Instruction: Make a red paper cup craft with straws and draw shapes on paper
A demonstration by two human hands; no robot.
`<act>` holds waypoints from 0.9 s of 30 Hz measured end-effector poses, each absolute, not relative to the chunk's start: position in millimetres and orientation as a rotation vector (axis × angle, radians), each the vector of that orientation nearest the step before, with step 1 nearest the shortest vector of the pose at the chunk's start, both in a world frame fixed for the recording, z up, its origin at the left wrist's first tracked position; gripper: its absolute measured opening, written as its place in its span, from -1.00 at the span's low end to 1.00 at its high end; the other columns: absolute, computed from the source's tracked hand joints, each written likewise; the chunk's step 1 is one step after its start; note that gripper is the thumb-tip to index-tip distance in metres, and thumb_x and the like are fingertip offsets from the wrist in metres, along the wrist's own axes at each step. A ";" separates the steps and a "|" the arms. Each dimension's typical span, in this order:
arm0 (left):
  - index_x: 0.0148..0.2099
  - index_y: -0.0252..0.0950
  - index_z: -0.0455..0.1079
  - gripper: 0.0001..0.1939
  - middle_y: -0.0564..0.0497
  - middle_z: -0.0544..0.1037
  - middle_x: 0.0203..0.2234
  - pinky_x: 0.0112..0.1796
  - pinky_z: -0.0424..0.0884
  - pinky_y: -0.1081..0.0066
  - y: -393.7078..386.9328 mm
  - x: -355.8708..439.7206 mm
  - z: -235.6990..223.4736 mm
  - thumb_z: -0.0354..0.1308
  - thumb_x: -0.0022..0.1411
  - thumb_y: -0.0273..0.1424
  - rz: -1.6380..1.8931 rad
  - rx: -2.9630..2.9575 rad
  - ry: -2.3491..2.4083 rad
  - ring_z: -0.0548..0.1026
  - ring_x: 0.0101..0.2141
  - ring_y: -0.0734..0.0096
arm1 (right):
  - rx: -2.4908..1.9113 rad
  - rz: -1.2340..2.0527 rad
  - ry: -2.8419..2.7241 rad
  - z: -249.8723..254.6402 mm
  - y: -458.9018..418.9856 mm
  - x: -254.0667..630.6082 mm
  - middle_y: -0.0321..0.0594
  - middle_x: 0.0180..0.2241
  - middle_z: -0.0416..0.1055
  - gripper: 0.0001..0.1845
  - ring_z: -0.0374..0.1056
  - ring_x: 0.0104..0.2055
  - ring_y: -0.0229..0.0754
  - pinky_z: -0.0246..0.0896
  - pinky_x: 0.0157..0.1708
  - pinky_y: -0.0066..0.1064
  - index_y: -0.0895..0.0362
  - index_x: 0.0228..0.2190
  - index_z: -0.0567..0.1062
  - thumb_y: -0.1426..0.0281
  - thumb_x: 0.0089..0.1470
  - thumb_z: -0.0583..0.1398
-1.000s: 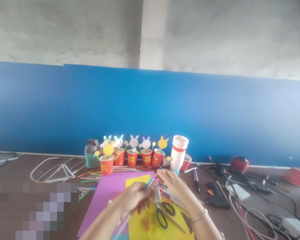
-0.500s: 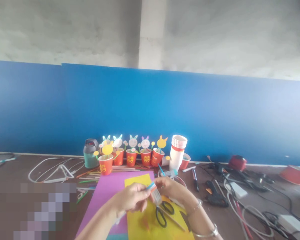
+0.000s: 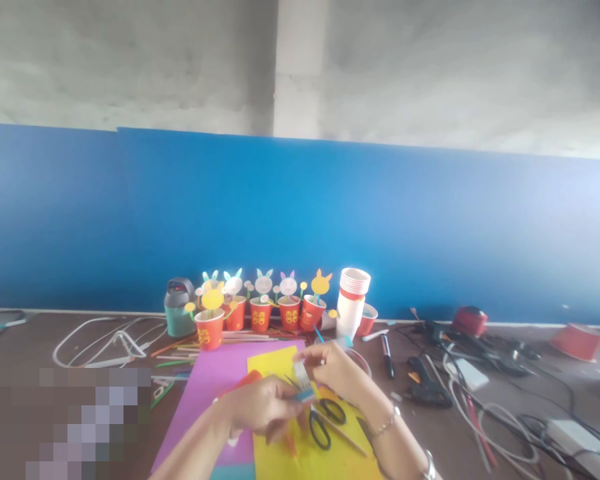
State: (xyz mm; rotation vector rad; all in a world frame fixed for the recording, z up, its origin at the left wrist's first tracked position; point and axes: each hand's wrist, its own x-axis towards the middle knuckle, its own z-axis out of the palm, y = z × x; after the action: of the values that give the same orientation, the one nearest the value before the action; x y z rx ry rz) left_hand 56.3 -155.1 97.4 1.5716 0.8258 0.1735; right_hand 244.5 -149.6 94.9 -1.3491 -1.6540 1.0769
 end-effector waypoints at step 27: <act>-0.42 -0.28 0.46 -0.35 0.17 0.22 -0.84 -0.60 0.09 0.52 -151.9 64.2 80.1 -0.10 0.12 0.20 0.251 1.746 1.067 0.20 -0.73 0.50 | -1.222 1.049 -1.328 93.9 -154.4 215.0 -0.38 -0.59 0.38 -0.62 0.32 -0.51 -0.27 0.20 -0.47 -0.44 0.20 -0.29 0.52 0.47 -0.29 0.30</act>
State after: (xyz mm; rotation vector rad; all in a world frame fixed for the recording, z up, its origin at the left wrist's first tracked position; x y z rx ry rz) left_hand 64.2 -151.9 80.1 1.7457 1.0670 0.2509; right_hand 215.0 -154.4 93.9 -1.2217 -1.3277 1.0494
